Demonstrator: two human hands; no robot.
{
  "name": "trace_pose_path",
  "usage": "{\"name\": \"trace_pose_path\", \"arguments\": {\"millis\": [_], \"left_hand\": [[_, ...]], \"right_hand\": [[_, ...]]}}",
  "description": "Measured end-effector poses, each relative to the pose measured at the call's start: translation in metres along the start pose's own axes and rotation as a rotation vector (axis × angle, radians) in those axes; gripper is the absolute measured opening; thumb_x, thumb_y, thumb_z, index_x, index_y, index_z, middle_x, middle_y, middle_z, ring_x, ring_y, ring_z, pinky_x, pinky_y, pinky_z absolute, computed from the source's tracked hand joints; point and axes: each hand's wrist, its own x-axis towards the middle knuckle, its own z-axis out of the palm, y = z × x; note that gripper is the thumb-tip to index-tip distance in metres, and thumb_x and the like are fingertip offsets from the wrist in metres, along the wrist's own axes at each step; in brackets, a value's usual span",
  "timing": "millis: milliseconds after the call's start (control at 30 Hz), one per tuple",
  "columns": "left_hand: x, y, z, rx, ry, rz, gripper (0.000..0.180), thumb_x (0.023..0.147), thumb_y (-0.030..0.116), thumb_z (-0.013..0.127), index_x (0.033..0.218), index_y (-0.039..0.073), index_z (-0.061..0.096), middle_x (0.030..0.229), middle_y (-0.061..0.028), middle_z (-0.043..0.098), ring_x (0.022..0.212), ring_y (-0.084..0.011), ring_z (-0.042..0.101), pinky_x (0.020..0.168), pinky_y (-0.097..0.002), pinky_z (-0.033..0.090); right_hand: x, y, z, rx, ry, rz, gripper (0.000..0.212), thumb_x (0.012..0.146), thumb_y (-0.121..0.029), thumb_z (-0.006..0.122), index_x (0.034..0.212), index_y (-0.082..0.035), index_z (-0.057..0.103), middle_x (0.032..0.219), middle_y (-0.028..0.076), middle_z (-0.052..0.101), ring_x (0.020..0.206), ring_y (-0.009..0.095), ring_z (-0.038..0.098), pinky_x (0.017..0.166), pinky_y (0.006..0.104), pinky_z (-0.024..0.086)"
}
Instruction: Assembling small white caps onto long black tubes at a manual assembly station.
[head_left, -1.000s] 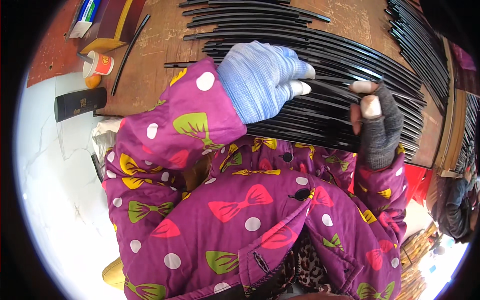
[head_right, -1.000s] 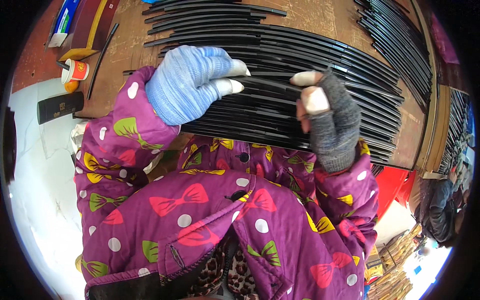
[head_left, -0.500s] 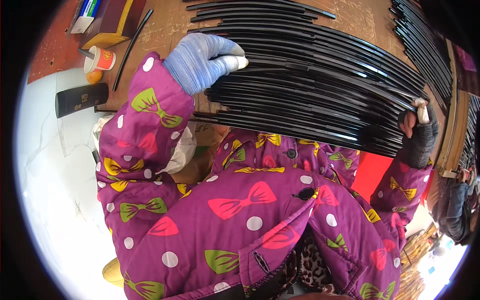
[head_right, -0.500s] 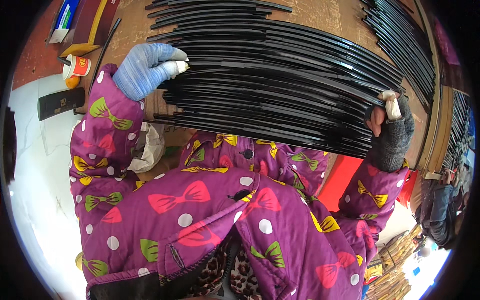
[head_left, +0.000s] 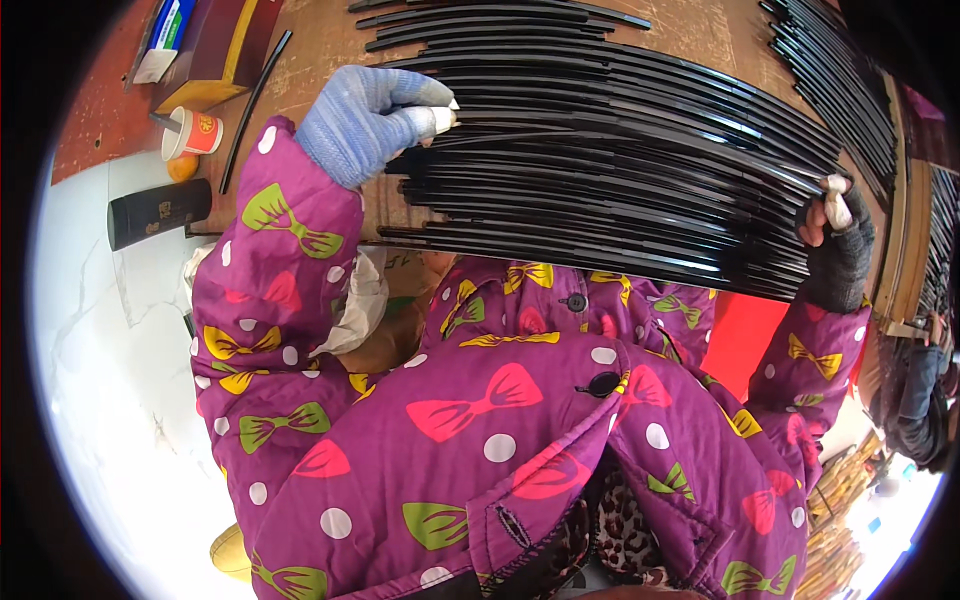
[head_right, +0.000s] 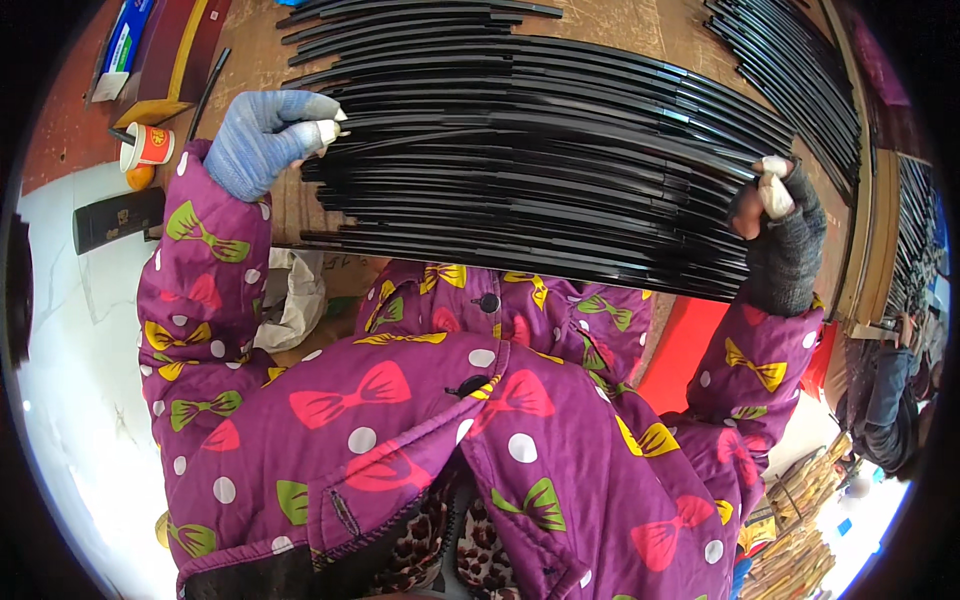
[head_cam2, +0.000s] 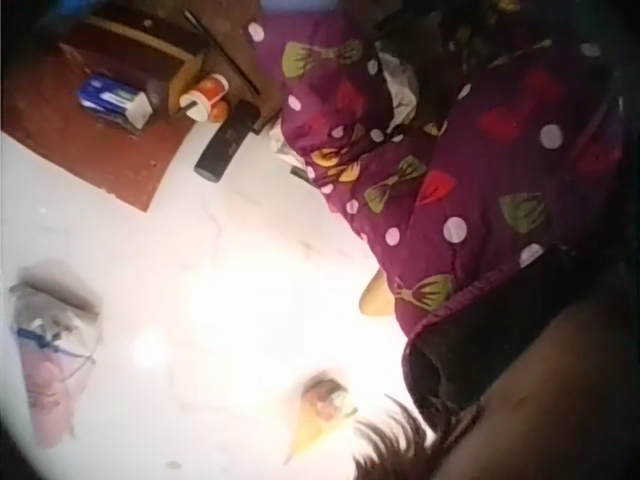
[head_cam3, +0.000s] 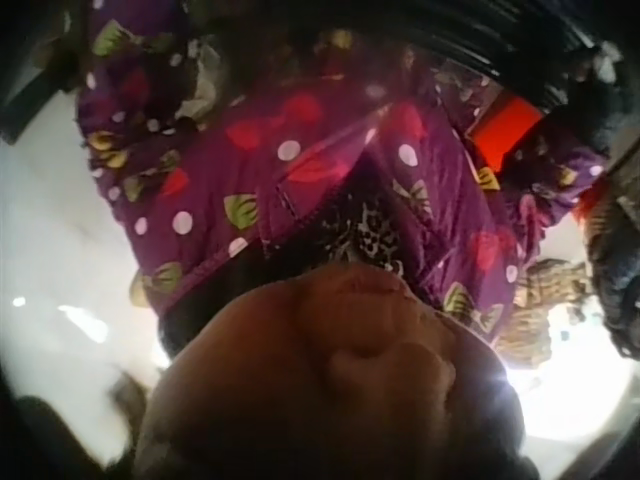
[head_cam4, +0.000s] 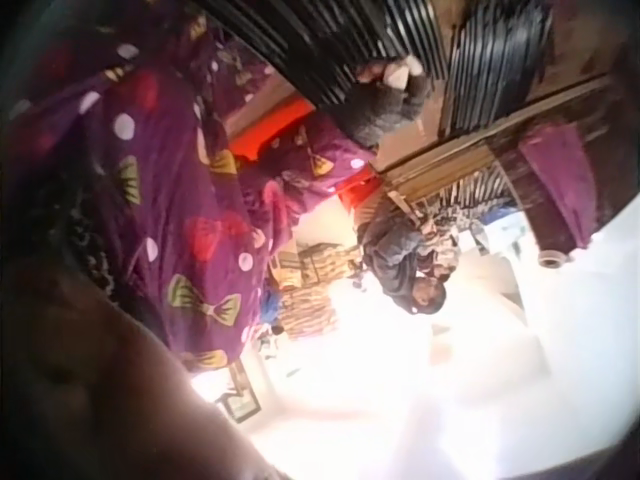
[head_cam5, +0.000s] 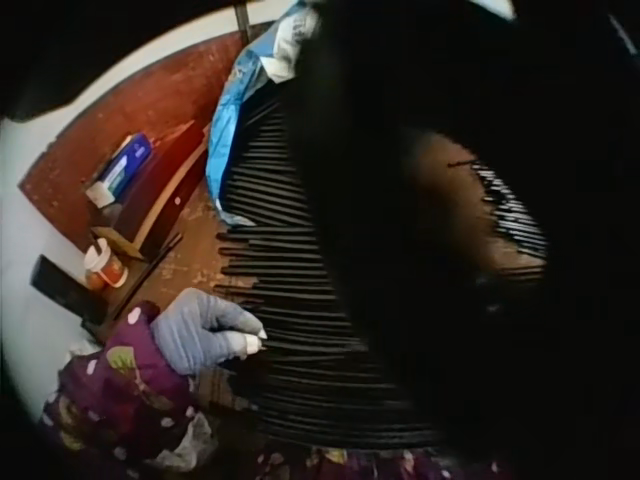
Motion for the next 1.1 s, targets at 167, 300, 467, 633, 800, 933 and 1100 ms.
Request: {"name": "trace_pose_path", "arguments": {"millis": [167,300,467,633,800,933,1100], "left_hand": [[0.009,-0.02,-0.013,-0.123,-0.059,0.05,0.022,0.075,0.012,0.064,0.091,-0.003,0.062,0.062,-0.0042,0.058,0.044,-0.0032,0.044,0.039,-0.0168,0.033],[0.018,-0.022,-0.01,-0.177,-0.084,0.01,0.021,0.075,0.011,0.063,0.091,-0.002,0.062,0.061,-0.0052,0.057,0.042,-0.0039,0.044,0.038,-0.0169,0.033],[0.012,-0.02,-0.008,-0.18,-0.072,-0.035,0.02,0.074,0.009,0.062,0.09,-0.004,0.062,0.061,-0.0056,0.057,0.043,-0.0041,0.044,0.038,-0.0172,0.032],[0.012,-0.024,-0.014,-0.155,-0.063,-0.052,0.02,0.072,0.007,0.062,0.089,-0.005,0.061,0.06,-0.0053,0.056,0.043,-0.0046,0.044,0.039,-0.0174,0.033],[0.009,-0.058,-0.038,-0.158,-0.076,-0.069,0.02,0.073,0.006,0.061,0.089,-0.006,0.06,0.059,-0.0057,0.056,0.042,-0.0054,0.044,0.039,-0.0175,0.033],[0.011,-0.059,-0.036,-0.15,-0.036,-0.088,0.019,0.073,0.004,0.061,0.09,-0.006,0.06,0.06,-0.006,0.058,0.042,-0.0052,0.044,0.038,-0.0174,0.034],[0.014,-0.066,-0.035,-0.011,0.029,-0.131,0.017,0.072,0.003,0.062,0.088,-0.003,0.062,0.063,-0.0036,0.057,0.048,-0.0055,0.048,0.043,-0.0178,0.037]], "right_hand": [[0.005,-0.013,-0.055,0.036,-0.177,-0.04,0.035,0.079,-0.023,0.058,0.106,-0.003,0.048,0.065,0.0,0.046,0.046,0.006,0.037,0.044,0.0192,0.029],[0.017,-0.017,-0.054,-0.028,-0.095,-0.053,0.035,0.079,-0.022,0.058,0.107,-0.002,0.048,0.065,0.0,0.046,0.048,0.005,0.038,0.047,0.0191,0.03],[0.017,0.001,-0.005,-0.139,0.016,-0.085,0.026,0.081,-0.017,0.055,0.101,-0.001,0.052,0.062,0.001,0.046,0.049,0.008,0.038,0.05,0.0225,0.033],[0.009,-0.018,-0.048,-0.159,0.017,-0.153,0.026,0.081,-0.017,0.055,0.101,-0.001,0.052,0.062,0.001,0.045,0.052,0.008,0.037,0.049,0.0229,0.03],[-0.001,-0.028,-0.147,0.078,0.037,-0.076,0.029,0.08,-0.011,0.053,0.105,0.003,0.05,0.069,0.002,0.047,0.053,0.008,0.036,0.052,0.0215,0.029],[0.009,-0.028,-0.14,-0.148,0.212,-0.053,0.024,0.082,-0.008,0.048,0.103,0.003,0.051,0.066,0.001,0.043,0.054,0.009,0.036,0.052,0.0223,0.03],[0.028,-0.026,-0.114,-0.918,0.437,0.042,0.019,0.08,-0.014,0.057,0.095,-0.003,0.06,0.064,-0.004,0.047,0.055,0.007,0.039,0.051,0.0208,0.033]]}}
